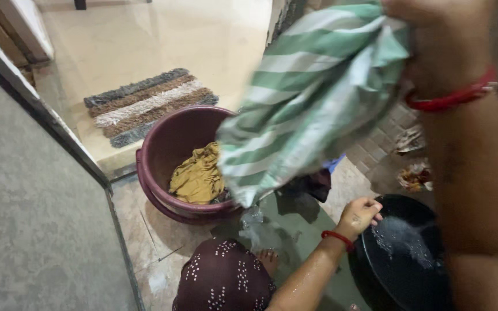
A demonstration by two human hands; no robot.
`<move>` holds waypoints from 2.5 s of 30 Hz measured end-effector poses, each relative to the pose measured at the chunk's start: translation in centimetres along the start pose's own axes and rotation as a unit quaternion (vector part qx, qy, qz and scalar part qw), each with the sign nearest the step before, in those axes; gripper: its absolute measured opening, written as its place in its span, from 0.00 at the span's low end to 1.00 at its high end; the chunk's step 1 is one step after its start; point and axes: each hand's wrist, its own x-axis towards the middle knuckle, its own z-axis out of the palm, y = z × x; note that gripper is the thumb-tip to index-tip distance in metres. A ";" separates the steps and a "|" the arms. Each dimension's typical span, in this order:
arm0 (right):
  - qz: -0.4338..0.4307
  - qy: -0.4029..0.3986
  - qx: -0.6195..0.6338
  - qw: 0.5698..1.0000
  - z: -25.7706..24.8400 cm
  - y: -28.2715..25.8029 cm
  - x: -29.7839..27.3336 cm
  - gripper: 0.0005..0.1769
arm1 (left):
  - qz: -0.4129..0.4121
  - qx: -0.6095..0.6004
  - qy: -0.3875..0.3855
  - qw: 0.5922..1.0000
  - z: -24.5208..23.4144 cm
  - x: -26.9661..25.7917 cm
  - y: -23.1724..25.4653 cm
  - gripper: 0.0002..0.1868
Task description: The person washes clothes by hand in a black basin filled with soapy water. They scrub and rinse several garments, then transfer them to a maroon bucket. The person also rinses the basin and bucket with running water from a wall tap.
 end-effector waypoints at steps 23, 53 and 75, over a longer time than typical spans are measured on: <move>0.208 -0.127 -0.230 0.942 10.3 39.8 -8.2 0.29 | 0.087 -0.116 0.140 0.980 -8.5 5.6 -5.9 0.09; 0.091 0.081 -0.128 0.984 -1.4 31.3 -8.0 0.19 | 0.150 -0.023 0.307 0.939 -15.1 1.8 9.3 0.17; 0.238 -0.231 -0.036 0.943 -14.7 9.0 -25.0 0.65 | 0.317 0.067 0.109 0.940 -1.4 -6.4 22.7 0.38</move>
